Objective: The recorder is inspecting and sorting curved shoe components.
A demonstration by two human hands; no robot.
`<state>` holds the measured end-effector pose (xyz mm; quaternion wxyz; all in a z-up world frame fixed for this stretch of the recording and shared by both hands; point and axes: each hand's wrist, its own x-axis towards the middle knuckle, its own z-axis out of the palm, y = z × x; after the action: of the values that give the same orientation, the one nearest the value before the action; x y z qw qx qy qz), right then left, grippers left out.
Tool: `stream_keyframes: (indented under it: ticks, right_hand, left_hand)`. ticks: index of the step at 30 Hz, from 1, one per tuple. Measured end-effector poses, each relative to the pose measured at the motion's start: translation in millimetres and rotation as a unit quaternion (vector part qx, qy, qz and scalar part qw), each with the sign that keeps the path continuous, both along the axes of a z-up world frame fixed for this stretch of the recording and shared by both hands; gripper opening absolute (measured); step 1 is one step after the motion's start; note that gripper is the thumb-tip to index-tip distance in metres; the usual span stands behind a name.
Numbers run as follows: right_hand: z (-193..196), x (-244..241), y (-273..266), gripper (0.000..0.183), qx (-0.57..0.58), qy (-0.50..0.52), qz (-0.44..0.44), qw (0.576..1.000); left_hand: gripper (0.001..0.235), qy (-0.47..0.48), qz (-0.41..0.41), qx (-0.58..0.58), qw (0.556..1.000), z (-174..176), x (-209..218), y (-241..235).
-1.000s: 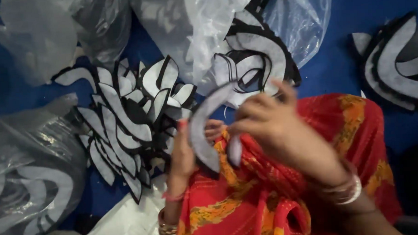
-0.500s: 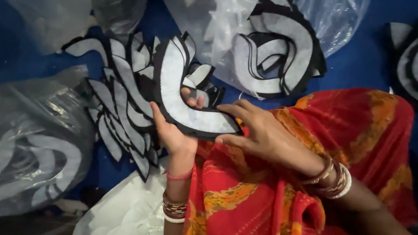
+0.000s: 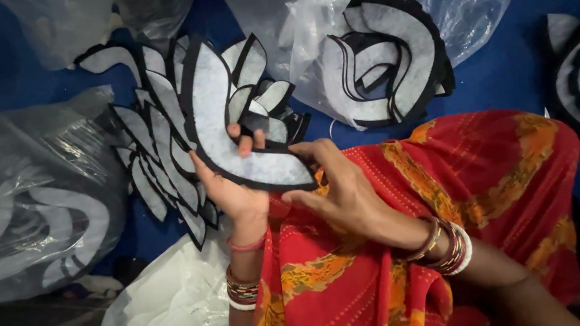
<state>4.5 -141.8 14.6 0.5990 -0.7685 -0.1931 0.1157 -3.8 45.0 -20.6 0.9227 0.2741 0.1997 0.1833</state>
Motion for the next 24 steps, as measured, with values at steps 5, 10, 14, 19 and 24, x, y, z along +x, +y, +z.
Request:
stream_keyframes:
  ticks: [5,10,14,19,24]
  right_hand:
    - [10.9,-3.1,-5.6,0.076,0.03,0.001,0.059,0.998]
    - [8.7,-13.5,-5.1,0.077,0.045,0.02,0.074,0.996]
    - [1.6,-21.8,-1.4,0.061,0.075,-0.046,0.03,0.996]
    - [-1.8,-24.4,1.8,0.059,0.107,-0.092,-0.006,0.99]
    - [4.7,-24.7,1.0,0.054,0.122,-0.03,0.013,0.992]
  left_hand:
    - [0.047,-0.093,-0.054,-0.051,0.993,-13.2,-7.5,20.5]
    - [0.044,-0.117,-0.059,-0.1,0.986,-9.2,-8.8,23.6]
    - [0.038,-0.146,-0.042,-0.202,0.968,-8.1,-8.3,18.5]
    - [0.042,-0.158,-0.044,-0.233,0.959,0.5,-6.3,11.3]
    - [0.052,-0.15,-0.012,-0.157,0.976,-2.1,-7.6,14.7]
